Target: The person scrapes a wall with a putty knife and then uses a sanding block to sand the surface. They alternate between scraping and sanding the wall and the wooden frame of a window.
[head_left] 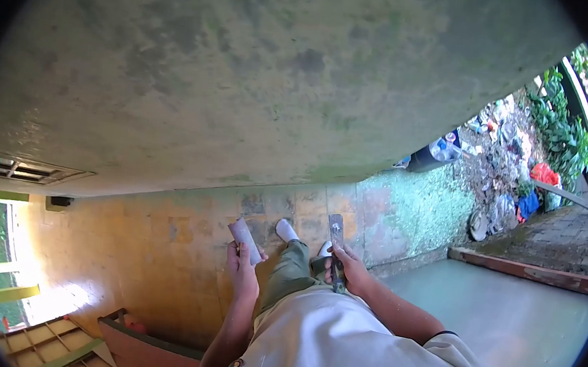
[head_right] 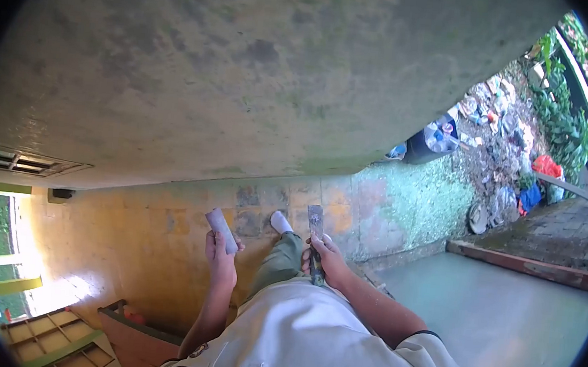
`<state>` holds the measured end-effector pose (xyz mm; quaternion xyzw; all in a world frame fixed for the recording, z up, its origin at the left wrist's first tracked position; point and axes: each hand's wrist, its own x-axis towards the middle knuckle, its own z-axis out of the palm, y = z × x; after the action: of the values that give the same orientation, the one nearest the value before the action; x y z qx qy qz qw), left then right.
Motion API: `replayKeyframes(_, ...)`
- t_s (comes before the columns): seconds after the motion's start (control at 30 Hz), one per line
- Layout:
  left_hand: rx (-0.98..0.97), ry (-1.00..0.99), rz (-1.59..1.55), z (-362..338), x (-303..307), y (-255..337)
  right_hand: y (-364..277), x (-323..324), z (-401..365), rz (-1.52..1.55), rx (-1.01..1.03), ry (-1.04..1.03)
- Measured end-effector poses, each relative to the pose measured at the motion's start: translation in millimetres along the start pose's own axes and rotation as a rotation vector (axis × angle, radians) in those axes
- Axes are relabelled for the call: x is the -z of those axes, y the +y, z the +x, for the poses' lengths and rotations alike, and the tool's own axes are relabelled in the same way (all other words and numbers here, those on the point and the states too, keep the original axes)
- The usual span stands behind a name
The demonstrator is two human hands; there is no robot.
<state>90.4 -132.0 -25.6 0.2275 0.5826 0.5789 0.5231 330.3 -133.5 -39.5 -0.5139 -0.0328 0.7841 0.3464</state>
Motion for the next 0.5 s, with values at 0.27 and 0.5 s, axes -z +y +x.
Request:
replayKeyframes(0.27, 0.028, -0.007, 0.084, -32, -12, -14, 8, 51, 15, -0.001, 0.066, -0.093)
replayKeyframes(0.5, 0.013, 0.018, 0.152, -37, -7, -19, -6, 86, 45, -0.161, 0.263, -0.016)
